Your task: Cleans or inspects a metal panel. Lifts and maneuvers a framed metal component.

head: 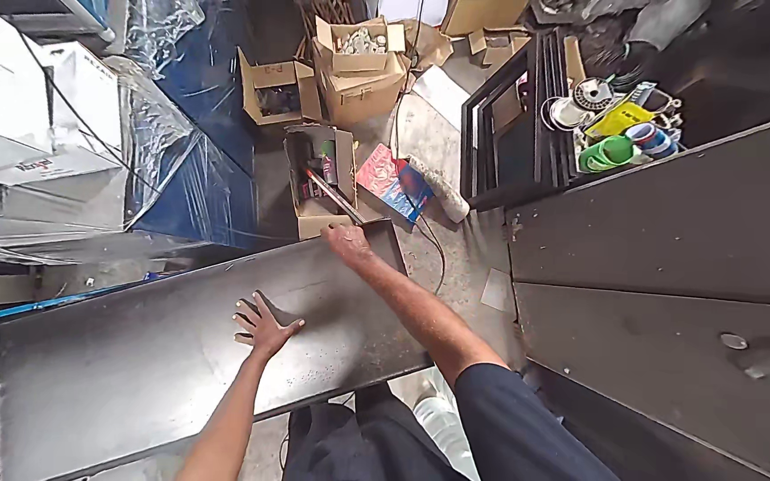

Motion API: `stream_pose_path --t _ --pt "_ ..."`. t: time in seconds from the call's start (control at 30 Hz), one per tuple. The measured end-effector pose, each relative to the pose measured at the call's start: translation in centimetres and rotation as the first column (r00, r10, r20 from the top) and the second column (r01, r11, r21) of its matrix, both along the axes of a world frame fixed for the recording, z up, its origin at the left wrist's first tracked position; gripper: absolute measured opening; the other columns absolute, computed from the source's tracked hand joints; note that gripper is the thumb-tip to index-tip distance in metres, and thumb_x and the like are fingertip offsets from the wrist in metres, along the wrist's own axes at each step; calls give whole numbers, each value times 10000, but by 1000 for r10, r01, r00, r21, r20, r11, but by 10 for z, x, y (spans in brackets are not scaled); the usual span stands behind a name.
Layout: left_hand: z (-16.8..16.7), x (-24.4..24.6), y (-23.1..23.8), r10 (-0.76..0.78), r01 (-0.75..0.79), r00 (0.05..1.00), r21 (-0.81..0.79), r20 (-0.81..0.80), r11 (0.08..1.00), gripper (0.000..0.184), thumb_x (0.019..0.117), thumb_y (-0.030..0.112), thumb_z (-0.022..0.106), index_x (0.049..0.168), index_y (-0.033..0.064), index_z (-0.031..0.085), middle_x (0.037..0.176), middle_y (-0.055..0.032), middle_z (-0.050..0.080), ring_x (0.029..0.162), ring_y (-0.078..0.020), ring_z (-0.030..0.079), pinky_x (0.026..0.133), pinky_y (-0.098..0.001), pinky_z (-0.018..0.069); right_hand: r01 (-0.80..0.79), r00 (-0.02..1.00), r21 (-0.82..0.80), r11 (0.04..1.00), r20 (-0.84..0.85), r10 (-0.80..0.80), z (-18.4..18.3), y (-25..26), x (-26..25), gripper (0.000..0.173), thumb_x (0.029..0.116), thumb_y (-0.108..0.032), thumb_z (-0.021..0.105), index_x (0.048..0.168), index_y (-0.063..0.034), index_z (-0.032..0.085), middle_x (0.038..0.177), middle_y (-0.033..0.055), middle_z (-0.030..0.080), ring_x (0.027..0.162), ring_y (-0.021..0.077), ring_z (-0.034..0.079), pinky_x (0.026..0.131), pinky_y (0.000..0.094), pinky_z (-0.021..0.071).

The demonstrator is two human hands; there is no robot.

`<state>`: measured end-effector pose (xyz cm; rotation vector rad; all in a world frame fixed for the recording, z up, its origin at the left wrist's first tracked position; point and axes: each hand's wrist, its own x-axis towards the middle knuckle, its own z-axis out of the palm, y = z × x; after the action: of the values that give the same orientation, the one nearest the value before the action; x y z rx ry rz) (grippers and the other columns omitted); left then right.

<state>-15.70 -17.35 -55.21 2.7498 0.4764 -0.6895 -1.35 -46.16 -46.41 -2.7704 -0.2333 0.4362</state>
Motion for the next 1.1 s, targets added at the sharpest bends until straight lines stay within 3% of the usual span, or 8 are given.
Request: stream_pose_path --t 0.27,0.37,0.5,0.67,0.77,0.87,1.0,1.1 --pt "3 0 0 2 -2 1000 -4 2 1000 1622 422 850 819 1660 256 -45 1687 -216 -196 1514 -555 -156 1034 -896 61 -145 985 31 989 96 142 10 -19 33 238 985 -41 568 1178 -86 699 1229 168 675 1116 388 658 876 569 565" --pt "2 -2 0 3 -3 1000 -9 0 1000 1627 417 855 817 1659 260 -49 1684 -220 -204 1509 -557 -171 1032 -898 51 113 977 120 986 168 -132 37 -50 55 252 1000 -154 569 1213 -187 700 1231 109 685 1039 329 702 800 553 600" --pt "2 0 1 2 -2 1000 -1 -4 1000 1644 400 887 794 1658 259 -59 1684 -210 -213 1510 -557 -169 1037 -897 60 453 838 347 821 150 -525 51 -131 87 255 975 -224 647 1197 -122 716 1163 101 730 1077 266 706 969 514 562" --pt "1 -1 1 3 -3 1000 -9 5 1000 1643 393 898 782 1660 261 -47 1683 -221 -205 1508 -563 -164 1034 -897 50 743 458 625 238 -217 -862 -4 -230 67 372 923 -273 747 1192 -22 692 1106 160 724 994 262 713 902 487 584" --pt "0 -2 0 9 -9 1000 -11 -3 1000 1650 387 891 791 1659 266 -55 1686 -220 -196 1507 -568 -157 1041 -892 49 703 236 675 -224 -519 -822 -24 -234 43 374 975 -168 693 1286 -1 568 1089 185 682 863 270 722 733 441 640" --pt "2 -1 0 9 -9 1000 -12 -7 1000 1646 396 884 797 1659 262 -56 1681 -223 -210 1509 -560 -167 1040 -891 50 629 107 635 -449 -643 -759 -45 -229 34 283 977 -111 657 1222 13 591 978 148 683 768 223 695 669 383 617" --pt "-1 -2 2 4 -4 1000 -7 -6 1000 1650 391 887 794 1660 257 -51 1682 -230 -201 1509 -562 -161 1039 -893 48 544 203 702 -459 -642 -740 -33 -220 44 308 1026 -126 596 1296 -1 519 1023 141 696 819 221 718 709 379 629" --pt "-2 -1 1 2 -3 1000 -4 -5 1000 1639 393 906 775 1659 272 -50 1683 -223 -203 1510 -559 -162 1040 -892 49 535 404 834 -136 -394 -826 2 -197 60 355 993 -124 644 1297 27 540 1035 169 716 827 255 740 739 414 648"
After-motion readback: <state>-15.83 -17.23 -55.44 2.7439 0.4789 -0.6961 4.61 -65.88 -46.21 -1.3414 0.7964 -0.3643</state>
